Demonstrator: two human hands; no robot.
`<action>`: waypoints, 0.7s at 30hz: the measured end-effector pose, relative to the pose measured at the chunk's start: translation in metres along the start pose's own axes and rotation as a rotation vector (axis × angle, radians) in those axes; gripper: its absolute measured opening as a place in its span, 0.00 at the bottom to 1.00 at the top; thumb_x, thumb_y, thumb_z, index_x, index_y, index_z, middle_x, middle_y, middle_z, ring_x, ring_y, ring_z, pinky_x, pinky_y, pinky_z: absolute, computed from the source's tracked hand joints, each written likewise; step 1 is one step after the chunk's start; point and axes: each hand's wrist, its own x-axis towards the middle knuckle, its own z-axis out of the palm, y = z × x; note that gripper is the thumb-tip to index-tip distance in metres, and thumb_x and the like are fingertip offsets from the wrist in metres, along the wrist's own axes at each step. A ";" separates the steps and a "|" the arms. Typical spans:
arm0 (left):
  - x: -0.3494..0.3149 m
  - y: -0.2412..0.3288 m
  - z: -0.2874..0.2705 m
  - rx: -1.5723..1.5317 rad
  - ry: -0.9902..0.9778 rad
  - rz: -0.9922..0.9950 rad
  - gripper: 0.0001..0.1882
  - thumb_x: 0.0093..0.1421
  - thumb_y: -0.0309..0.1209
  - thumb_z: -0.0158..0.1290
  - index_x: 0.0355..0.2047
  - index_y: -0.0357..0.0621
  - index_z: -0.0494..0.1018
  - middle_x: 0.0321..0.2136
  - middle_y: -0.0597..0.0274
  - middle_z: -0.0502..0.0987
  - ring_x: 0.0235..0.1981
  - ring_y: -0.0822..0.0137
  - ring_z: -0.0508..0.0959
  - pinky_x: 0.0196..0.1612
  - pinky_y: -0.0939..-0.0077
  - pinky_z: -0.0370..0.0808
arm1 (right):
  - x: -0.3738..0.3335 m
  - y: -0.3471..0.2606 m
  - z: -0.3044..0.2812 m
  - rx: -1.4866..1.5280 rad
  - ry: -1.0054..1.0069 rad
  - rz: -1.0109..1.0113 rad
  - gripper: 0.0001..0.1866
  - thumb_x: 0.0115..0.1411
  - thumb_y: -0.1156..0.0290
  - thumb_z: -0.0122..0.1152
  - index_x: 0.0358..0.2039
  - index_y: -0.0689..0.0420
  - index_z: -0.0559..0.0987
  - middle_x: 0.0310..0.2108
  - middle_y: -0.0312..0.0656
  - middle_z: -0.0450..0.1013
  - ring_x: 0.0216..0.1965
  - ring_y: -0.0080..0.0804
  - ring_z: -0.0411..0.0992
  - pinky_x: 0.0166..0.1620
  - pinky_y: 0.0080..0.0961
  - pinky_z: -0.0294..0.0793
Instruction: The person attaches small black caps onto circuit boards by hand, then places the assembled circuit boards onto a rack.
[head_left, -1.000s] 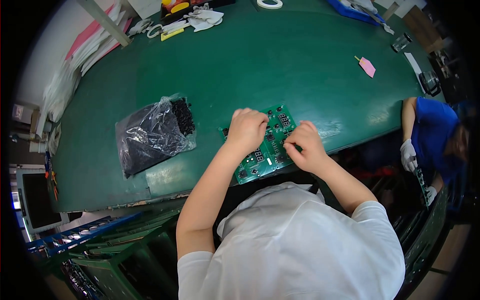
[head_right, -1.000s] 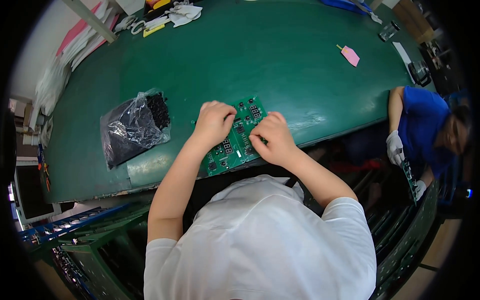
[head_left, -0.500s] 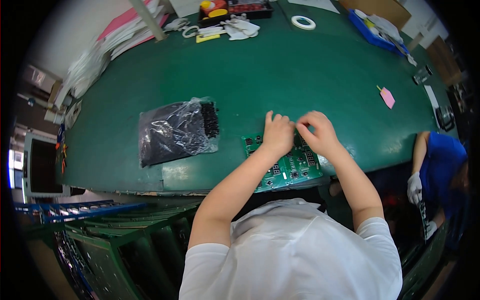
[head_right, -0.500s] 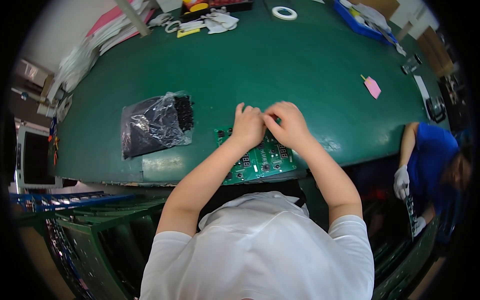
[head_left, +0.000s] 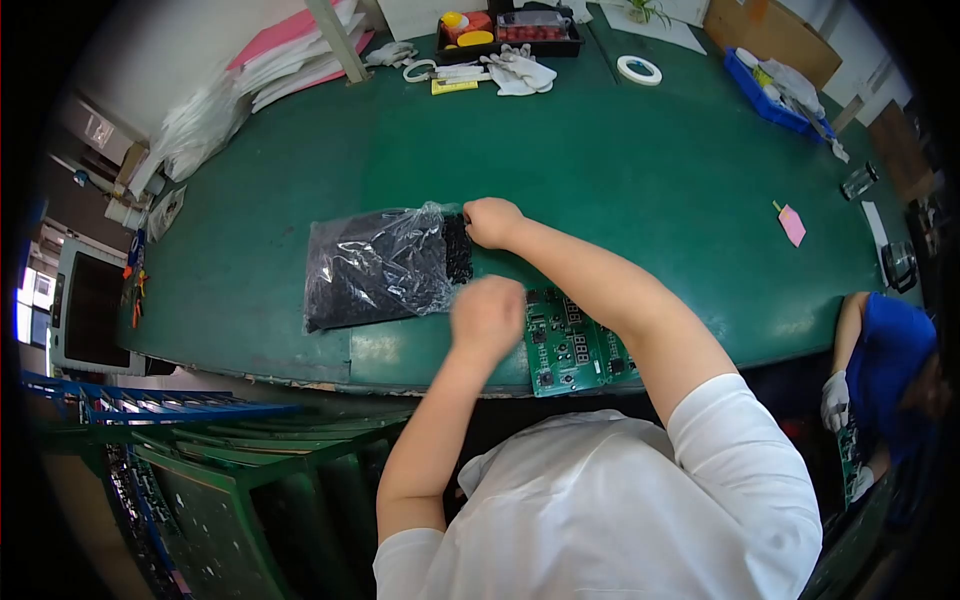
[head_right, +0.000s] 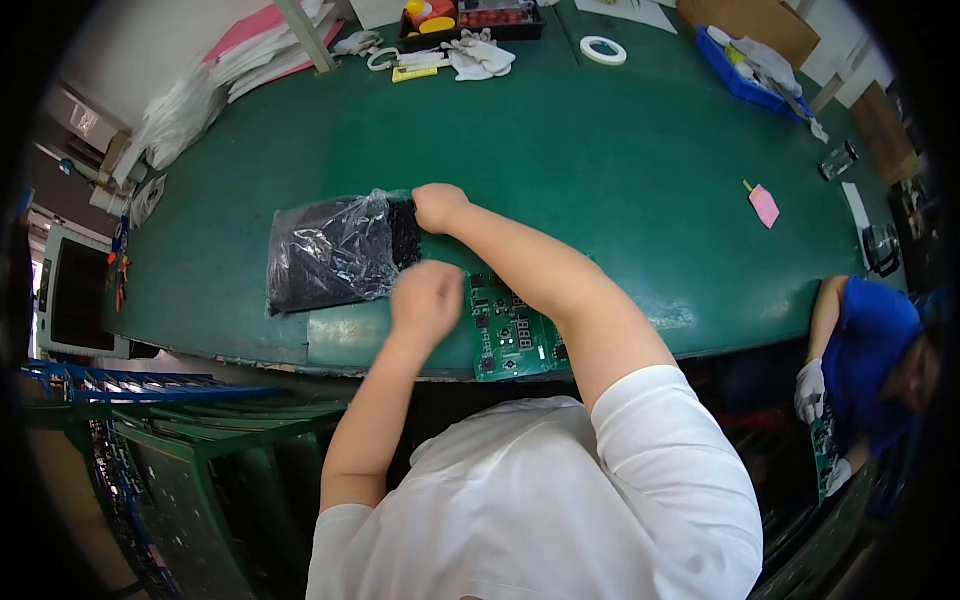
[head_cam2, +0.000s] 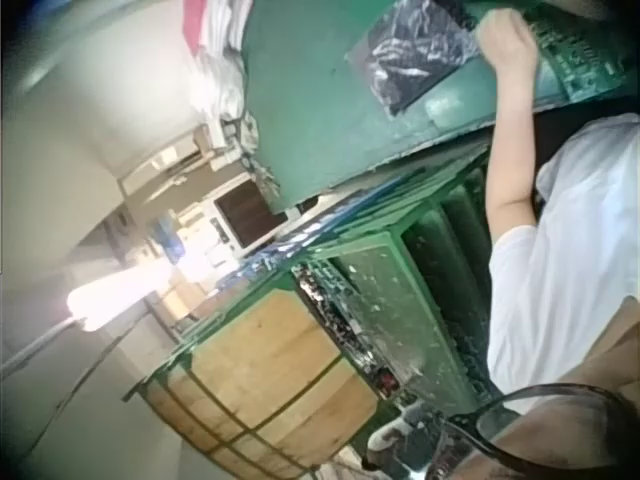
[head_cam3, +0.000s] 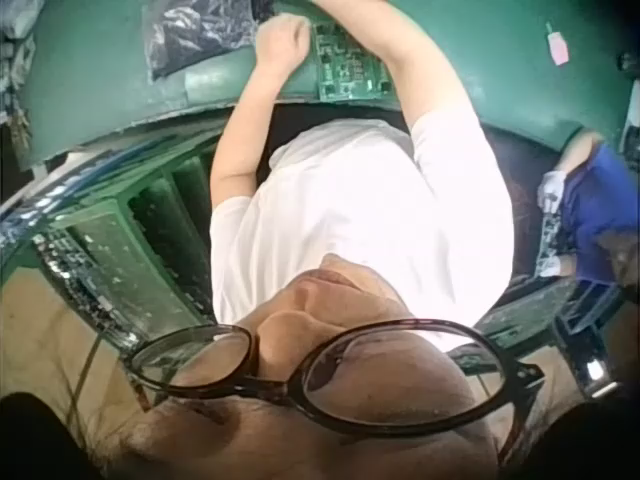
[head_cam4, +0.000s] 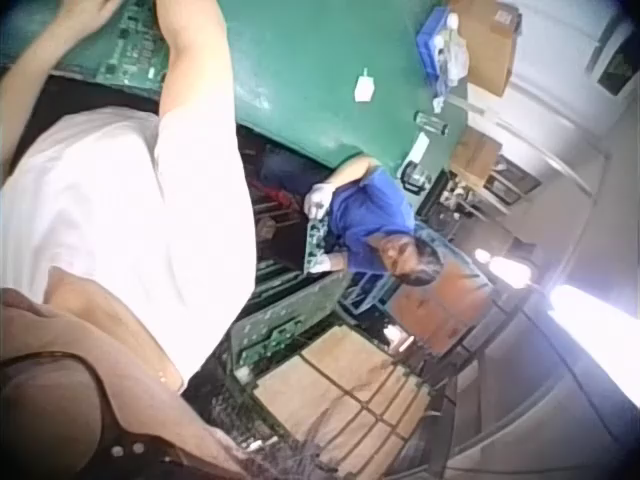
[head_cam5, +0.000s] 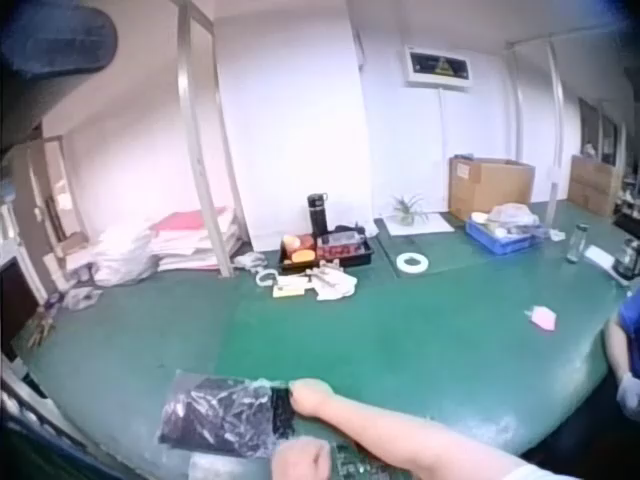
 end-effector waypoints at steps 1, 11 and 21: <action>-0.001 -0.016 -0.008 0.132 0.066 -0.032 0.05 0.50 0.29 0.54 0.27 0.41 0.74 0.27 0.55 0.76 0.30 0.52 0.76 0.35 0.57 0.72 | -0.001 0.002 0.005 0.007 -0.004 0.008 0.11 0.50 0.70 0.52 0.34 0.56 0.79 0.35 0.49 0.76 0.39 0.47 0.74 0.41 0.42 0.74; 0.012 -0.073 0.006 0.614 -0.143 -0.123 0.07 0.52 0.29 0.45 0.24 0.44 0.73 0.23 0.56 0.76 0.26 0.56 0.78 0.29 0.58 0.70 | -0.100 0.047 -0.060 0.313 0.128 -0.094 0.06 0.51 0.69 0.55 0.26 0.56 0.75 0.27 0.45 0.75 0.30 0.45 0.73 0.33 0.40 0.71; -0.001 -0.075 0.004 0.561 -0.055 0.047 0.02 0.50 0.27 0.50 0.22 0.44 0.70 0.20 0.58 0.72 0.23 0.56 0.75 0.27 0.60 0.68 | -0.231 0.110 -0.087 0.151 0.126 -0.105 0.03 0.49 0.71 0.58 0.22 0.56 0.74 0.24 0.40 0.71 0.33 0.42 0.71 0.39 0.37 0.69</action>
